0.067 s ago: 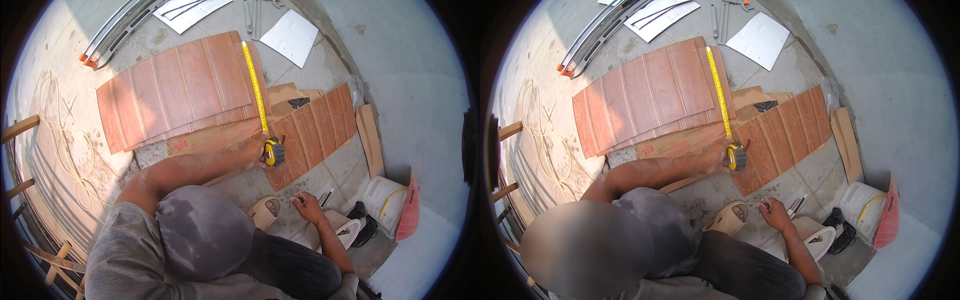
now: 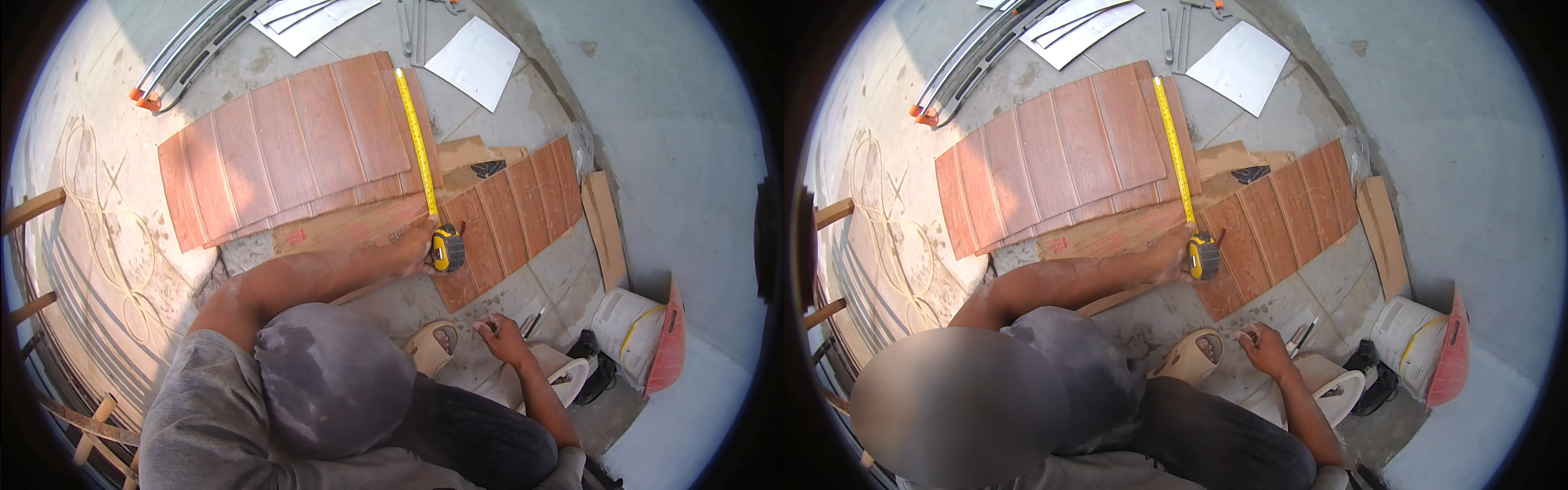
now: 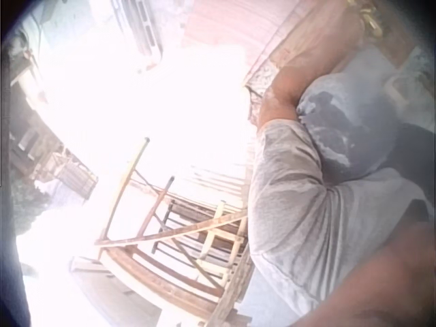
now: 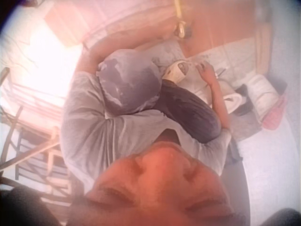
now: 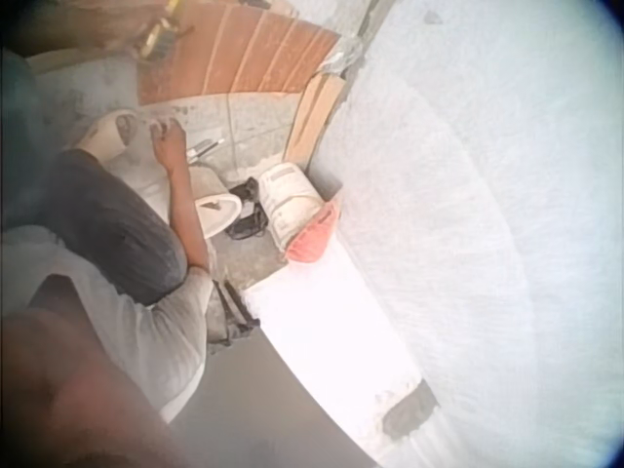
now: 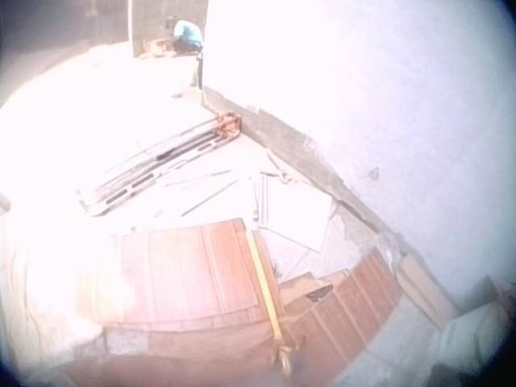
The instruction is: The person installs terracotta tiles on a wall using a trowel to apply adhesive, a rubber mallet to tap tiles into place, and a tape measure to measure tile dimensions. The person also pours water onto the wall and tiles during the process.
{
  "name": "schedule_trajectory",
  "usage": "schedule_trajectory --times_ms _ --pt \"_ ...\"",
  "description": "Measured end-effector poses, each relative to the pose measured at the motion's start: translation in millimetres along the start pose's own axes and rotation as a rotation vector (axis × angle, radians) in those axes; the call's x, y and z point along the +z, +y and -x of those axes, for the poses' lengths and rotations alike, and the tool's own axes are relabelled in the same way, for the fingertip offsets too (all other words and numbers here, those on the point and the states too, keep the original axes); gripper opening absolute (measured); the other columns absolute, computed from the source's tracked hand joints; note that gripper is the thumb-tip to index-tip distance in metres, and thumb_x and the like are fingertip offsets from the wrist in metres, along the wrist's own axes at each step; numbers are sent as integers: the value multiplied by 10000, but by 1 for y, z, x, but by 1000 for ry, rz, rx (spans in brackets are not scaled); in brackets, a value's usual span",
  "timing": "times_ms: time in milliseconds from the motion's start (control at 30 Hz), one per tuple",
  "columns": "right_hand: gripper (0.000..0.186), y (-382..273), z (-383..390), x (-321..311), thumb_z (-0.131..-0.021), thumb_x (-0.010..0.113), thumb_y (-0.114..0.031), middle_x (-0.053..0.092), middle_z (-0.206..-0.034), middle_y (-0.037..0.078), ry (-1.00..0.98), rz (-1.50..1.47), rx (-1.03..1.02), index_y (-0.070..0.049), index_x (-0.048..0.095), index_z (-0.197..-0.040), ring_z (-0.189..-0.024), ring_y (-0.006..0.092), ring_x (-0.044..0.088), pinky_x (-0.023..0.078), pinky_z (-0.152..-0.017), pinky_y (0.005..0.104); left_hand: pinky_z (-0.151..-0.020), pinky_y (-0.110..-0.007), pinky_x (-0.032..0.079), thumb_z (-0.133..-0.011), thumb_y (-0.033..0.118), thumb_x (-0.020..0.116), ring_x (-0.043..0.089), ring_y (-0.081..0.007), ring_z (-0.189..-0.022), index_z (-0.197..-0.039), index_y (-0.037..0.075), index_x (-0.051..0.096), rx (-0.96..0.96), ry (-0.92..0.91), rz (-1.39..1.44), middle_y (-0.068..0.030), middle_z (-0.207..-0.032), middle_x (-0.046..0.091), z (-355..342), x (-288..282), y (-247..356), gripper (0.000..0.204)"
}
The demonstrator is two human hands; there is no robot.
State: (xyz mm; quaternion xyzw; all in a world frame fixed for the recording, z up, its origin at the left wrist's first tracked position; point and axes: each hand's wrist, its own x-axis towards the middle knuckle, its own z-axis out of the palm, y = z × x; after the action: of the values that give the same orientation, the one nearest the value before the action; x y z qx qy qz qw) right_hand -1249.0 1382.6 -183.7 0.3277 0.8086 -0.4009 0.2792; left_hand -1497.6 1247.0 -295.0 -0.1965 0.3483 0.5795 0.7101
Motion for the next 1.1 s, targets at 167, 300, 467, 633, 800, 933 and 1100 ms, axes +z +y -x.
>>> schedule_trajectory --times_ms 167,300,467,633,800,933,1100 --pt "263 1 -8 0 -914 647 -238 688 -892 185 -15 85 -48 23 664 -947 -797 301 678 521 -736 369 -903 -505 496 -1029 558 326 611 -251 -1042 -1182 127 526 84 62 -6 -98 -1106 618 2 -1 -4 499" --pt "254 -15 -14 -11 -905 652 -236 681 -889 189 8 115 -120 13 665 -956 -816 319 675 519 -741 376 -842 -413 520 -1022 562 357 631 -201 -925 -1081 81 568 213 10 -123 -77 -951 629 29 -13 3 529" --pt "240 -76 -38 -52 -908 642 -223 674 -912 199 -26 218 -70 16 654 -929 -848 344 664 510 -762 393 -642 -306 522 -1005 585 390 619 -167 -697 -975 76 598 262 80 -179 -39 -781 602 97 -42 47 550" --pt "227 -145 -75 -71 -914 633 -213 668 -906 204 -26 394 -139 13 643 -904 -851 360 655 506 -753 409 -557 -276 494 -974 587 469 600 -151 -637 -913 83 606 396 284 -113 -41 -750 596 167 -111 50 526" --pt "252 -196 -133 -47 -916 633 -206 661 -955 220 -36 417 -266 37 639 -983 -883 352 659 506 -778 407 -604 -276 479 -972 396 548 593 -144 -657 -906 65 615 650 627 -173 -35 -773 618 262 -207 40 343" --pt "406 -240 -188 -12 -907 630 -218 643 -1143 248 125 223 -301 65 599 -1196 -1029 374 642 502 -904 393 -650 -287 484 -945 239 534 607 -158 -706 -987 -18 632 756 1046 -322 -68 -824 643 325 -267 57 278" --pt "583 -280 -264 42 -884 623 -278 544 -1331 278 452 195 -218 66 501 -1339 -1248 410 515 407 -1063 431 -644 -318 484 -926 222 529 601 -165 -718 -1006 -47 656 581 1131 -433 -99 -879 654 336 -335 91 308"
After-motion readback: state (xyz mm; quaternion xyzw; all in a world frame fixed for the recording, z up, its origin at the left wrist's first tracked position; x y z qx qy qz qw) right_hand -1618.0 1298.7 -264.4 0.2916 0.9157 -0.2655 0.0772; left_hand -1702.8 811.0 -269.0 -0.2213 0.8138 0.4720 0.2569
